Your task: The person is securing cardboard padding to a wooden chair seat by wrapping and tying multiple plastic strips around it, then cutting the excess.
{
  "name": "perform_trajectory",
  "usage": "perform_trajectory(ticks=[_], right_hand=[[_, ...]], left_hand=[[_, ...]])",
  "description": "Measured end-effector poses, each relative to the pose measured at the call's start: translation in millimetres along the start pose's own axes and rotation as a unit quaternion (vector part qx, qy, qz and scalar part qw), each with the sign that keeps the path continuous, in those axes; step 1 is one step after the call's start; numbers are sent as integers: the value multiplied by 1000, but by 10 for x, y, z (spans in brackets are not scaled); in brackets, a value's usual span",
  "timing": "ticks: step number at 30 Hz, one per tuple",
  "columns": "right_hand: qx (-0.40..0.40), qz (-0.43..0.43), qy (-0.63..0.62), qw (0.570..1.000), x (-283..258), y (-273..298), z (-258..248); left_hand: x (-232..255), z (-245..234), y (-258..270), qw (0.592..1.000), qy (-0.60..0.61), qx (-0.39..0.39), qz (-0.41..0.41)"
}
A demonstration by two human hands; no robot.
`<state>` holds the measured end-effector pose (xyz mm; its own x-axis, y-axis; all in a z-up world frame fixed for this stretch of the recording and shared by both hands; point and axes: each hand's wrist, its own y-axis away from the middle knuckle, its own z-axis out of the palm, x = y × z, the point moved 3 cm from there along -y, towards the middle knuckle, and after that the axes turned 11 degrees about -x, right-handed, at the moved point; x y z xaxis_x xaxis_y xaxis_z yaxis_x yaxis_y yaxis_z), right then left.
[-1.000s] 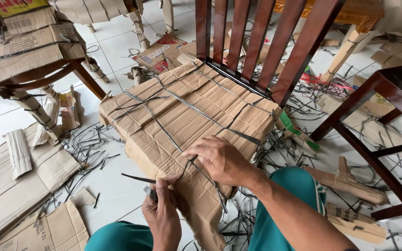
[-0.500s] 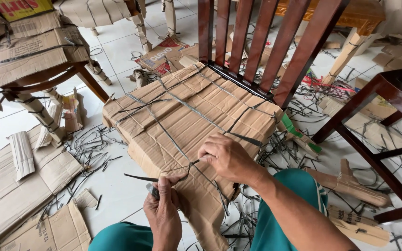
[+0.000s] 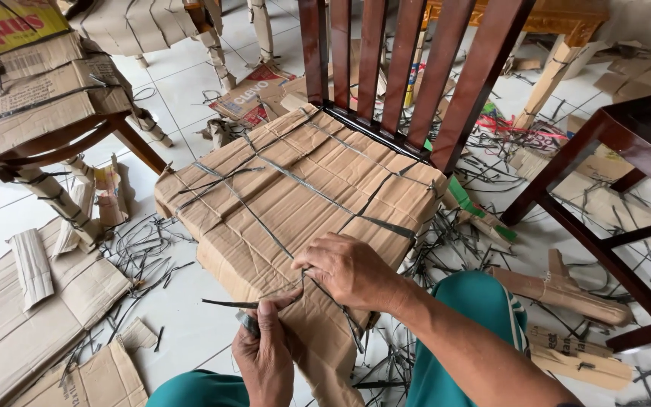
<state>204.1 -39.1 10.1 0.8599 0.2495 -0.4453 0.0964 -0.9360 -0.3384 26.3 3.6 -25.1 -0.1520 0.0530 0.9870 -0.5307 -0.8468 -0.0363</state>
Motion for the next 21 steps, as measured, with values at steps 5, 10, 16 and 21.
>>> perform_trajectory(ticks=[5,10,16,21], right_hand=[[7,-42,9,999,-78,-25,-32],[31,-75,66,994,-169,-11,-52],[49,-84,50,994,-174,23,1],[65,-70,-73,993,-219,41,-158]], left_hand=[[-22,-19,34,1000,-2,-2,13],[-33,-25,34,998,53,29,-13],[-129,-44,27,997,66,42,13],[-29,28,41,998,14,54,34]])
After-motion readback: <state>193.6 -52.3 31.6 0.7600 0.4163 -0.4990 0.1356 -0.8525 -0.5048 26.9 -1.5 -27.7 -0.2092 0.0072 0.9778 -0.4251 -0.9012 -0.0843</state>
